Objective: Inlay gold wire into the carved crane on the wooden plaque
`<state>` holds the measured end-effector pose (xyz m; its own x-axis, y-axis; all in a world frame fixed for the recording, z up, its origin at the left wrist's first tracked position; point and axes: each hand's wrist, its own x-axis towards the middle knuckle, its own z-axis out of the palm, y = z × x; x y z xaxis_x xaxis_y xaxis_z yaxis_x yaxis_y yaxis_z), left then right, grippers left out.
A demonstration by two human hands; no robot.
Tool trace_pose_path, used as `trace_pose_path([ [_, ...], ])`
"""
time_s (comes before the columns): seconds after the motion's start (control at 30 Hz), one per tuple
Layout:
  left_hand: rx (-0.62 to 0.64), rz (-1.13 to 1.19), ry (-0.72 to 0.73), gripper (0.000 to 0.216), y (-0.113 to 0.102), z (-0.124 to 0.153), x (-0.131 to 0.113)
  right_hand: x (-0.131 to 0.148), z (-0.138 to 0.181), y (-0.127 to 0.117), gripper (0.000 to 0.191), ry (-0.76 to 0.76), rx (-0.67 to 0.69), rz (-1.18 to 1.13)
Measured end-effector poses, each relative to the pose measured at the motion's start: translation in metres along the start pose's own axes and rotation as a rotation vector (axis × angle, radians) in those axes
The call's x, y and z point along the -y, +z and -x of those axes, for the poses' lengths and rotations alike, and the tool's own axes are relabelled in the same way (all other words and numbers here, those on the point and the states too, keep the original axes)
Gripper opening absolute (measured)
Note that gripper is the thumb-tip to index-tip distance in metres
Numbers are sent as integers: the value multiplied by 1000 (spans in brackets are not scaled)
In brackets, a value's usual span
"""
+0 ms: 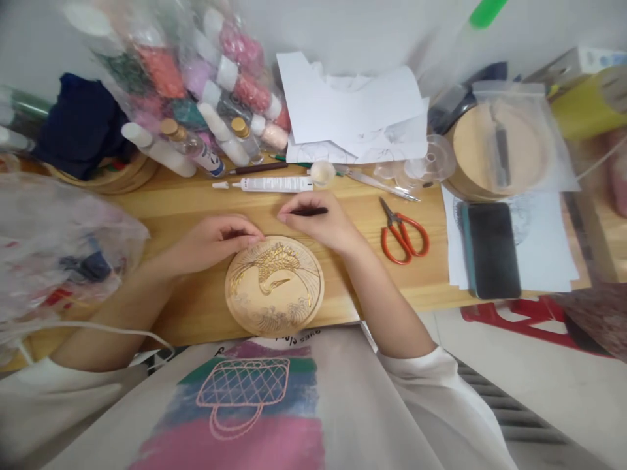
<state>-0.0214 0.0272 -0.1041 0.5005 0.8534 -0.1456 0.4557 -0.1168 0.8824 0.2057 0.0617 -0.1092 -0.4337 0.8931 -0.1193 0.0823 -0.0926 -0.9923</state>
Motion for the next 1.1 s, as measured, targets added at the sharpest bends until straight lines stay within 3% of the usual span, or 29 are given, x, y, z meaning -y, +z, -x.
trace_pose_path([
  [0.1,45,-34,-10,16,0,-2,-5,0,0,-1,9,16,-20,-15],
  [0.33,2,-152,23,17,8,1,-12,1,-1,-1,5,37,-25,5],
  [0.63,-25,-283,159,19,12,8,-8,1,-1,-1,4,52,-11,29],
  [1.1,3,-289,140,21,11,5,-8,1,0,-2,3,39,-7,62],
])
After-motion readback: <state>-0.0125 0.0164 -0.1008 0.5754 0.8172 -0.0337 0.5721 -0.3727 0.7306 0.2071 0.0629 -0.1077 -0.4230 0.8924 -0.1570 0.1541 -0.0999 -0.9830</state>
